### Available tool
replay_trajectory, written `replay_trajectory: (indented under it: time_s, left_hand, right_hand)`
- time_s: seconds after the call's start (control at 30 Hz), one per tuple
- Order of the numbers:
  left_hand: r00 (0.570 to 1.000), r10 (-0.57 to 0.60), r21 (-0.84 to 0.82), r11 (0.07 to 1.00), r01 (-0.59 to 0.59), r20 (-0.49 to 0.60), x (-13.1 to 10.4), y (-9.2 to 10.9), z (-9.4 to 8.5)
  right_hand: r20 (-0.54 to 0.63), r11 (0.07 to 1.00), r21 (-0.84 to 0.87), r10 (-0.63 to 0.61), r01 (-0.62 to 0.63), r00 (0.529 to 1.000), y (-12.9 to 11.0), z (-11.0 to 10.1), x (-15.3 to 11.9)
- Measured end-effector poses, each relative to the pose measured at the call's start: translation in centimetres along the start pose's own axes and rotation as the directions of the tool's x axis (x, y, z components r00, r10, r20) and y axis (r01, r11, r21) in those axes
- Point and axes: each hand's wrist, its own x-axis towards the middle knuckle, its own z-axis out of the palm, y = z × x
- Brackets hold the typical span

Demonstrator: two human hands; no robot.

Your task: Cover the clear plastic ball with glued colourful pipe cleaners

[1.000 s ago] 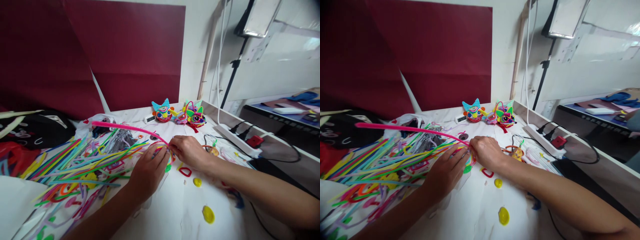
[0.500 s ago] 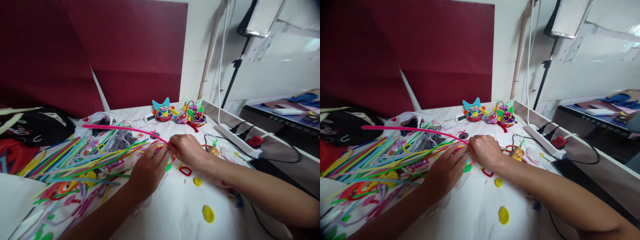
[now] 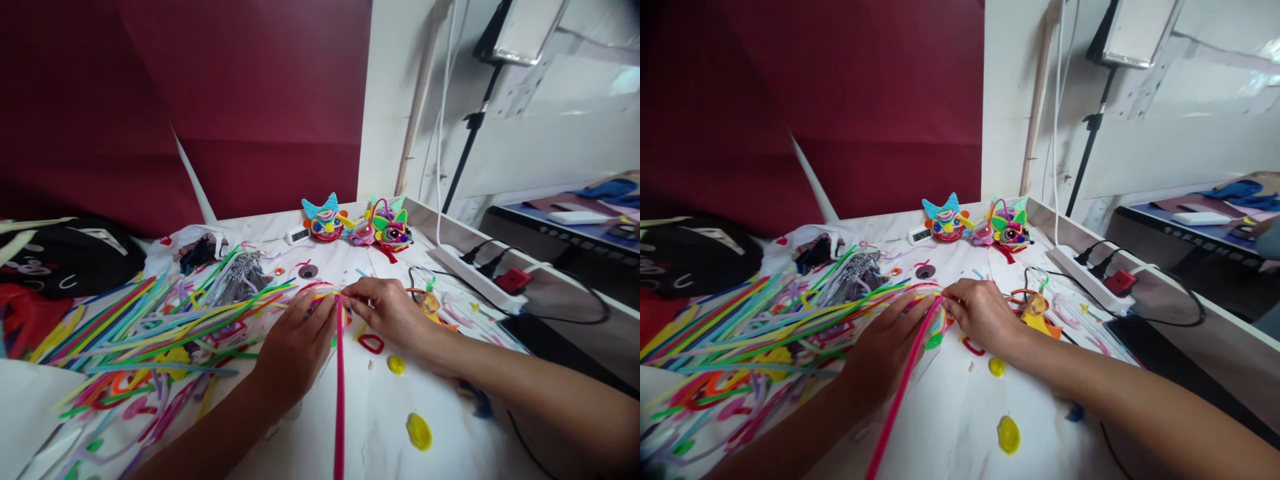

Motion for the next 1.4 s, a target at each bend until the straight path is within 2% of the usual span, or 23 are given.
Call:
replay_trajectory:
  time_s: [0.17, 0.37, 0.57, 0.73, 0.83, 0.9, 1.0, 1.13, 1.4]
  left_hand:
    - [1.000, -0.011, -0.017, 1.000, 0.011, 0.015, -0.3, -0.1, 0.2]
    - [0.999, 0.012, 0.008, 1.000, -0.013, 0.040, -0.4, 0.2, -0.1]
    - [1.000, 0.002, 0.001, 1.000, -0.002, 0.024, -0.4, 0.1, -0.1]
    - [0.999, -0.027, 0.008, 1.000, 0.027, 0.029, -0.4, 0.2, -0.2]
    - [1.000, -0.006, 0.049, 0.999, 0.004, 0.030, -0.4, 0.3, -0.3]
    - [0.999, 0.003, 0.055, 0.998, -0.006, 0.048, -0.4, 0.3, -0.3]
    - [0.998, -0.027, 0.028, 0.999, 0.026, 0.058, -0.3, 0.2, -0.3]
    - [0.999, -0.021, -0.010, 1.000, 0.021, 0.027, -0.3, 0.1, -0.2]
    - [0.995, -0.067, -0.013, 0.998, 0.068, 0.071, -0.4, 0.2, -0.1]
  right_hand:
    - [-0.021, 1.000, 0.013, 0.025, -0.024, 0.999, 0.4, 0.2, -0.8]
    - [-0.022, 0.994, 0.015, -0.104, 0.104, 0.994, 0.7, 0.8, -1.5]
    - [-0.043, 0.984, -0.007, -0.177, 0.176, 0.983, 1.1, 1.2, -1.4]
    - [-0.028, 0.970, -0.107, -0.221, 0.216, 0.975, 0.9, 1.0, -0.9]
    - [-0.003, 0.956, -0.155, -0.253, 0.250, 0.967, 0.6, 0.8, -0.6]
    - [-0.004, 0.965, -0.099, -0.246, 0.244, 0.969, 0.5, 0.5, -0.3]
    - [0.002, 0.987, 0.063, -0.151, 0.150, 0.989, 0.9, 0.1, 0.2]
    - [0.085, 0.975, 0.219, -0.044, 0.024, 0.995, 1.6, -0.4, 1.0]
    - [0.175, 0.921, 0.390, -0.054, -0.019, 0.983, 2.5, -0.6, 2.6]
